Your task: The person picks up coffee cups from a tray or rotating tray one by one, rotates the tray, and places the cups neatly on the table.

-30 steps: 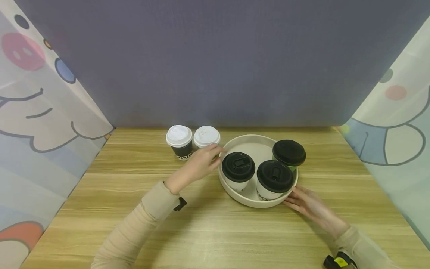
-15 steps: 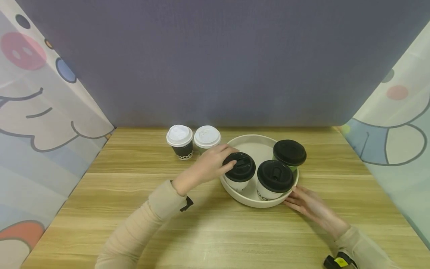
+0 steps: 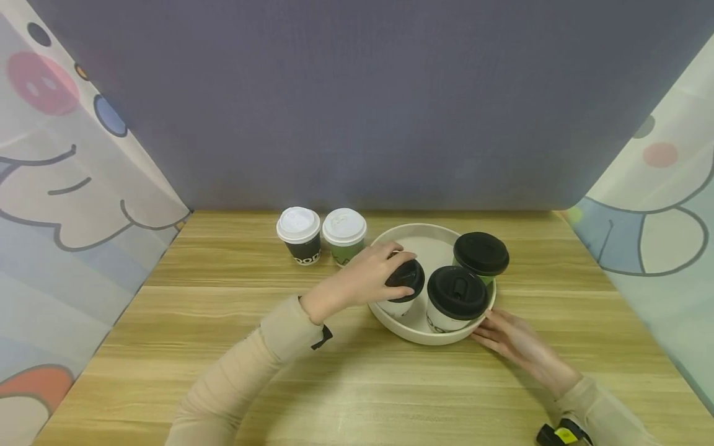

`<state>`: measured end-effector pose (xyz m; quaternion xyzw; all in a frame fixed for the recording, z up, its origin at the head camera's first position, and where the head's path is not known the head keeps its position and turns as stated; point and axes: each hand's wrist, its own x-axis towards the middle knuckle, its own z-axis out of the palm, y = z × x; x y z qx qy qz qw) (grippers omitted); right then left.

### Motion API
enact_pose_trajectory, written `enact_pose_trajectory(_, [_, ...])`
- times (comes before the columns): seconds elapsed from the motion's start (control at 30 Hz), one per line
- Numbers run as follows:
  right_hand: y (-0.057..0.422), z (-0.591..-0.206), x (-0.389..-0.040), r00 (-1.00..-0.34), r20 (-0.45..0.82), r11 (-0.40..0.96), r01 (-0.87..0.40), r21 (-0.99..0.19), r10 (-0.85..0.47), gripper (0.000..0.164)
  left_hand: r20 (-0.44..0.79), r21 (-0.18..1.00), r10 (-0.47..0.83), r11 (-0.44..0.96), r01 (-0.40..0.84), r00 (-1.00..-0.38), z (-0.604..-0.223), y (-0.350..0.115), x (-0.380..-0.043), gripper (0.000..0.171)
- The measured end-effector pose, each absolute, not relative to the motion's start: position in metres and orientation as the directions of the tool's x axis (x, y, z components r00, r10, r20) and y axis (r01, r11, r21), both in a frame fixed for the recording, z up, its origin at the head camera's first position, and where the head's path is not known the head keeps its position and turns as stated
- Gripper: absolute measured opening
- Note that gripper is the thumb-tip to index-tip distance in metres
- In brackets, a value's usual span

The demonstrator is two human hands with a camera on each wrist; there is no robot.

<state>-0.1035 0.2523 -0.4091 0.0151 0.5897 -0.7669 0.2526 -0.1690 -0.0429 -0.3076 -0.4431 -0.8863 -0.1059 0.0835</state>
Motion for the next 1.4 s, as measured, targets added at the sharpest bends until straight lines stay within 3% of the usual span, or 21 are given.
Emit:
enact_pose_trajectory(0.47, [0.2518, -0.4091, -0.1023, -0.874, -0.320, -0.161, 0.398, -0.903, -0.366, 0.069, 0.070, 0.106, 0.774, 0.621, 0.776, -0.629, -0.3052, -0.0377, -0.1662, 0.072])
enact_pose_trajectory(0.73, [0.2518, -0.4102, -0.1016, -0.872, -0.288, -0.216, 0.393, -0.894, -0.396, 0.068, 0.084, 0.179, 0.791, 0.586, 0.790, -0.606, -0.3088, -0.0374, -0.1674, 0.073])
enact_pose_trajectory(1.4, [0.2515, -0.4098, -0.1018, -0.874, -0.289, -0.213, 0.391, -0.896, -0.390, 0.068, 0.149, 0.175, 0.798, 0.559, 0.810, -0.583, -0.3043, -0.0350, -0.1701, 0.068])
